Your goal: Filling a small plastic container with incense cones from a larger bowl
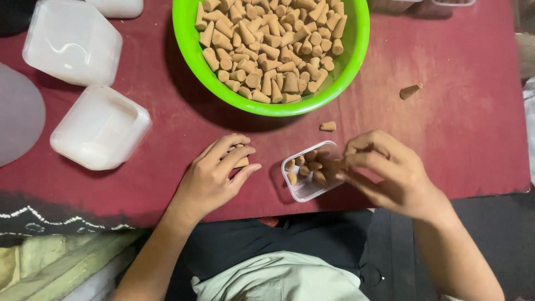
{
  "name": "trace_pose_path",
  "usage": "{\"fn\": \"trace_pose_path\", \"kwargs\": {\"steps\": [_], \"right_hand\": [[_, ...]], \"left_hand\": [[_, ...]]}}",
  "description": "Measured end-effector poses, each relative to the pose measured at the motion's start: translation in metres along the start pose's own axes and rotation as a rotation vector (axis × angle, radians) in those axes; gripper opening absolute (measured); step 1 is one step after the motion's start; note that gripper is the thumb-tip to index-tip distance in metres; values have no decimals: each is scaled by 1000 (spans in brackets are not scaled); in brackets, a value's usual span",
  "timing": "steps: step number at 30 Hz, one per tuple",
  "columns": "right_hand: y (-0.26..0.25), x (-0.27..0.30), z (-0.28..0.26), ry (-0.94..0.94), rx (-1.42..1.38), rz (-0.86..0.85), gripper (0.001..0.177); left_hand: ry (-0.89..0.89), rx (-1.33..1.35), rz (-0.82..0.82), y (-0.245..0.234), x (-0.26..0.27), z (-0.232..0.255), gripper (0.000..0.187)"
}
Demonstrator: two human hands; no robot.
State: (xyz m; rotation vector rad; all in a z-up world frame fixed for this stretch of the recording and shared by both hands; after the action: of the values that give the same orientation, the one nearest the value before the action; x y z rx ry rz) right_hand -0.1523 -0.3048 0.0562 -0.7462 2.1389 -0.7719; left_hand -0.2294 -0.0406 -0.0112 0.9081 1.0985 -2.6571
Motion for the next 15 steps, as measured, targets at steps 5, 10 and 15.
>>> {"fn": "trace_pose_path", "kwargs": {"steps": [5, 10, 15], "right_hand": [[15, -6, -42, -14, 44, -88, 17], [24, -12, -56, -120, 273, -138, 10], [37, -8, -48, -165, 466, -204, 11]], "left_hand": [[-8, 37, 5, 1, 3, -3, 24], [-4, 45, 14, -1, 5, -4, 25], [-22, 44, 24, -5, 4, -3, 21]]}}
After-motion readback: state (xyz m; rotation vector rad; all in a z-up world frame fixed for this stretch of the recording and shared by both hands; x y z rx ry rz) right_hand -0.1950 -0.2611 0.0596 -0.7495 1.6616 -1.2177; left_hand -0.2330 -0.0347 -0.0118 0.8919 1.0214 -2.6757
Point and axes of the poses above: each hand's wrist, its own x-axis away from the middle knuckle, its own y-axis out of the palm, z = x × y, the point moved 5 cm from there along -x, towards the middle knuckle, and after that the axes turned 4 degrees about z, right-handed, at the moved point
